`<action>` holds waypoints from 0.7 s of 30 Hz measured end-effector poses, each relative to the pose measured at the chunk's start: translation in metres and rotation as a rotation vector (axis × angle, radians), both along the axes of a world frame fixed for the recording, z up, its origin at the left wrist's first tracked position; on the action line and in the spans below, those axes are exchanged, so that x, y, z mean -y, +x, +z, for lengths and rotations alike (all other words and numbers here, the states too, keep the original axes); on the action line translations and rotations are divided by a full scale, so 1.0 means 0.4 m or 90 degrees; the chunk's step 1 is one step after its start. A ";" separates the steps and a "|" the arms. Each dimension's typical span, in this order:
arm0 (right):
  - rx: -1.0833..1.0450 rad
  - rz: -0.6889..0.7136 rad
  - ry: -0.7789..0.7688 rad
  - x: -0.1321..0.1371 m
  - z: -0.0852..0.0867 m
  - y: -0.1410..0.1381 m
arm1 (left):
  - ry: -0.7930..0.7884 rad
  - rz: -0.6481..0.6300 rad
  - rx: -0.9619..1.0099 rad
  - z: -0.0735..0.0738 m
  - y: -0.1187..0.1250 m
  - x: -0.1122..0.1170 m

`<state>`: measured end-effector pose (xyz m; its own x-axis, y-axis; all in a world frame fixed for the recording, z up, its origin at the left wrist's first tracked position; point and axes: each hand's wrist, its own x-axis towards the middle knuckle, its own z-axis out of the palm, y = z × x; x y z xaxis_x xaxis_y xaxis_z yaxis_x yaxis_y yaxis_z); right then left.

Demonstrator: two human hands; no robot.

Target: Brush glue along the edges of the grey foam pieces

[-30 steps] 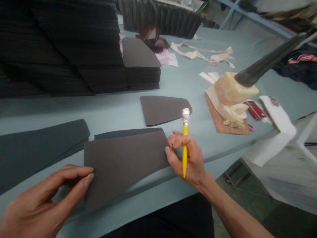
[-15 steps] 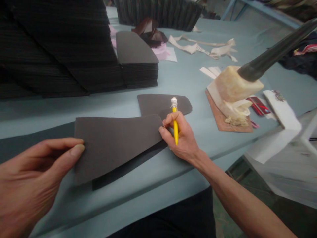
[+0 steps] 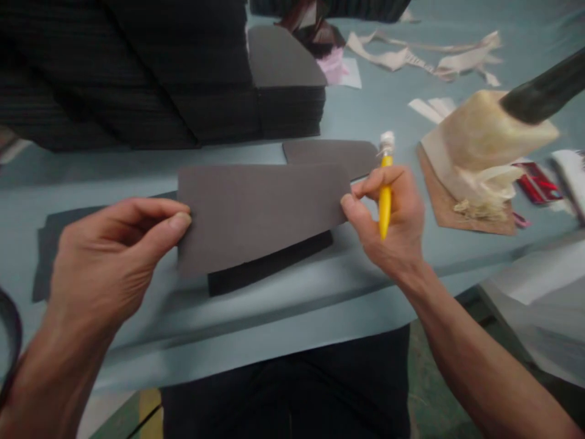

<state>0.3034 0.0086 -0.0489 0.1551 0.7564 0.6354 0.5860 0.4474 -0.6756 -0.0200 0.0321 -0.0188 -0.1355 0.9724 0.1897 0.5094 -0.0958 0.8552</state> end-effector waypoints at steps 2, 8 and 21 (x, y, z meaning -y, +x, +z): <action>0.006 0.004 0.013 0.000 -0.009 0.001 | -0.025 -0.036 0.026 0.012 0.011 0.003; 0.036 0.015 -0.037 0.020 -0.055 -0.014 | -0.074 -0.125 0.036 -0.007 -0.009 0.020; 0.044 0.023 -0.109 0.034 -0.092 0.013 | -0.027 -0.234 -0.087 -0.067 -0.029 0.036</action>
<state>0.3088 -0.0051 -0.0856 0.0864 0.8587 0.5051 0.6190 0.3510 -0.7026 -0.0315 0.0175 -0.0456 0.2473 0.9586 0.1408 0.5575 -0.2597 0.7885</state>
